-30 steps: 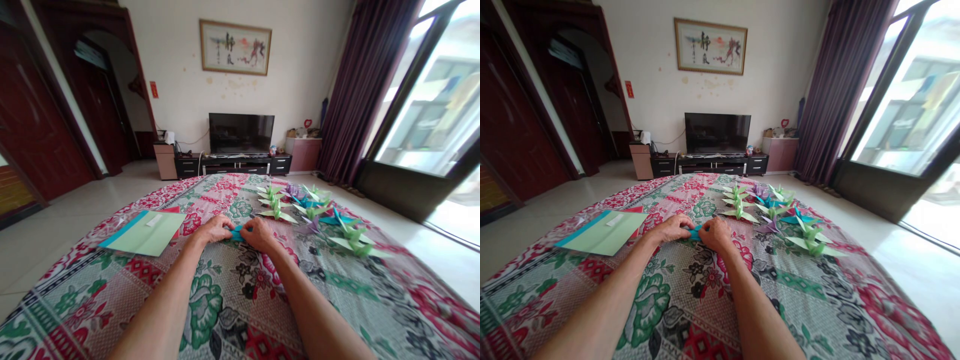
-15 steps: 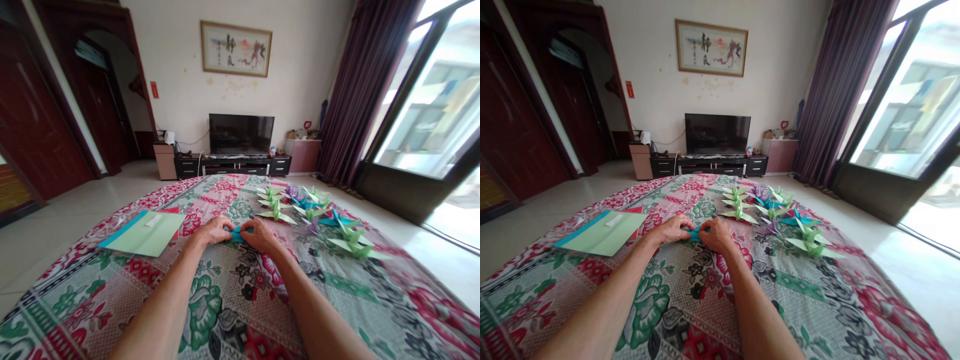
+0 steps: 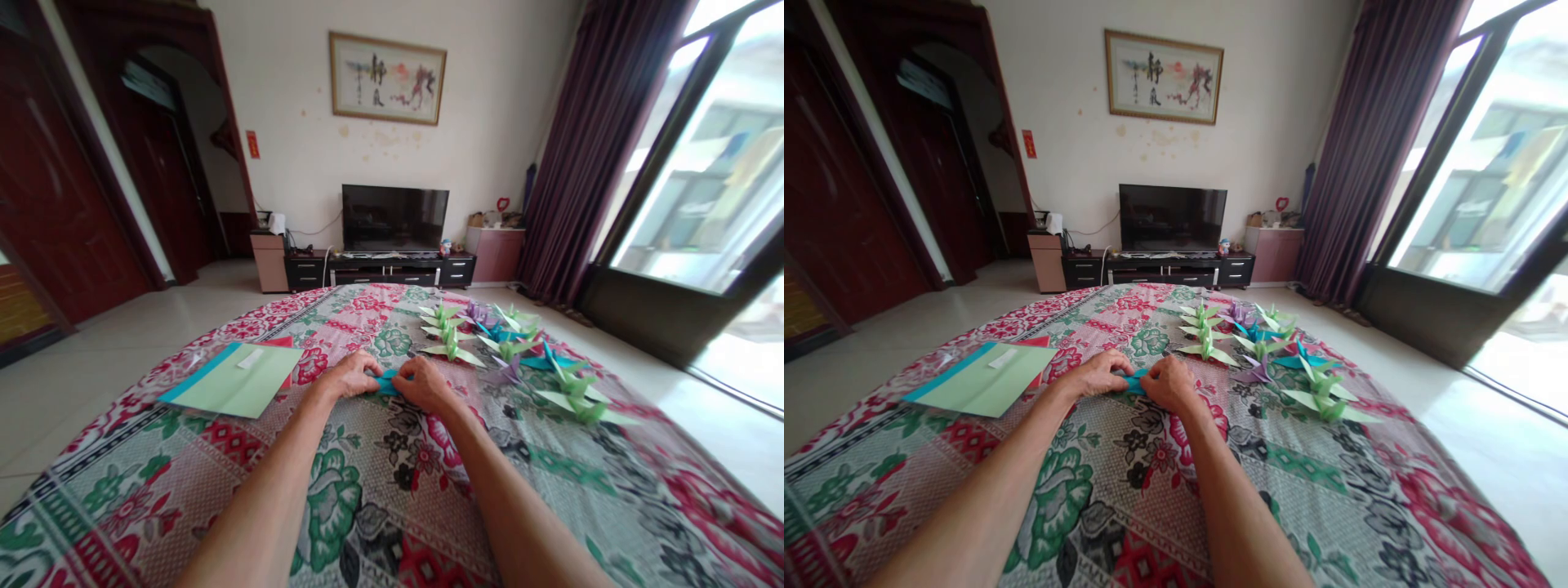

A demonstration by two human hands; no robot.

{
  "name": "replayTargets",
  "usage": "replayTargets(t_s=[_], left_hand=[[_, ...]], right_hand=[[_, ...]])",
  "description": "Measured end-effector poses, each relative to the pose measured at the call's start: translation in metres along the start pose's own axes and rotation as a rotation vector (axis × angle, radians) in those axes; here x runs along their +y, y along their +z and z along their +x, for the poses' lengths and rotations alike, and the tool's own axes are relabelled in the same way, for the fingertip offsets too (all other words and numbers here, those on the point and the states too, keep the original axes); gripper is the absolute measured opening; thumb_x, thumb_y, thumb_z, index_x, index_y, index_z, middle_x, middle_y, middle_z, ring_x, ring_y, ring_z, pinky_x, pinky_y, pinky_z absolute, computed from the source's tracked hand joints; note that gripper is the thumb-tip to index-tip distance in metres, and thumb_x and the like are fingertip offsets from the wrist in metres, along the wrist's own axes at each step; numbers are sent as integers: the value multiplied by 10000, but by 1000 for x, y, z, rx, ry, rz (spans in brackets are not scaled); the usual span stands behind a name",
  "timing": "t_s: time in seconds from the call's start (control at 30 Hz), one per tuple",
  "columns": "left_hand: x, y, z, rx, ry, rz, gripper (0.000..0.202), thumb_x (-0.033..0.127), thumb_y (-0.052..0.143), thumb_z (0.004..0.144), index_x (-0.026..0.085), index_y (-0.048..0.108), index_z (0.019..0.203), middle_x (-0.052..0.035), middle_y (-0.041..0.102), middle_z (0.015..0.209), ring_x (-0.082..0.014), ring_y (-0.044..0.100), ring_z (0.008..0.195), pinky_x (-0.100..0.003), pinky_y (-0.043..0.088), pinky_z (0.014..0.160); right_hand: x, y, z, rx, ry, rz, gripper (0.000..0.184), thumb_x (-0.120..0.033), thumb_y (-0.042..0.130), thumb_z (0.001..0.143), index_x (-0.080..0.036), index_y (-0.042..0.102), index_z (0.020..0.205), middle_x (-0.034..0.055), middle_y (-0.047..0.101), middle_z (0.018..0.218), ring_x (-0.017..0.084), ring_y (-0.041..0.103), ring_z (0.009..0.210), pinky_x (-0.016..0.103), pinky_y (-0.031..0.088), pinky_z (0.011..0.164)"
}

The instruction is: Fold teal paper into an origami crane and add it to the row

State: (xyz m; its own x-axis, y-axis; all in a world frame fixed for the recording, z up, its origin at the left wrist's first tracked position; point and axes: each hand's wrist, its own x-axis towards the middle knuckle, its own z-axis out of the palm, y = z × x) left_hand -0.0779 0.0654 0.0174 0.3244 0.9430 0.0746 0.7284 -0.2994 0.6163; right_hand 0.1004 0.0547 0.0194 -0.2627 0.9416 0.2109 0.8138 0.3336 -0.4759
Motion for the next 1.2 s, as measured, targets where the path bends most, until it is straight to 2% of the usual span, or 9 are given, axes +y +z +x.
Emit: replayTargets(t_s=[0.43, 0.87, 1.2], left_hand=[[1, 0, -1, 7, 6, 18, 261, 201, 646, 582, 164, 698, 835, -26, 617, 933, -176, 557, 859, -233, 448, 732], [-6, 1, 3, -11, 23, 35, 261, 191, 646, 583, 169, 689, 840, -34, 600, 959, -188, 557, 905, -258, 450, 783], [-4, 1, 1, -5, 21, 33, 256, 192, 651, 596, 180, 685, 849, -27, 598, 976, -174, 550, 891, -253, 453, 780]], right_hand=[[0, 5, 0, 38, 28, -20, 168, -260, 580, 677, -149, 690, 618, 7, 566, 554, 102, 469, 572, 198, 278, 514], [1, 4, 1, 26, 19, 7, 167, -261, 599, 658, -138, 670, 571, -3, 564, 551, 89, 459, 545, 197, 276, 510], [8, 8, 3, 27, -6, 21, 237, -305, 596, 685, -138, 636, 521, -15, 512, 506, 82, 422, 528, 196, 256, 498]])
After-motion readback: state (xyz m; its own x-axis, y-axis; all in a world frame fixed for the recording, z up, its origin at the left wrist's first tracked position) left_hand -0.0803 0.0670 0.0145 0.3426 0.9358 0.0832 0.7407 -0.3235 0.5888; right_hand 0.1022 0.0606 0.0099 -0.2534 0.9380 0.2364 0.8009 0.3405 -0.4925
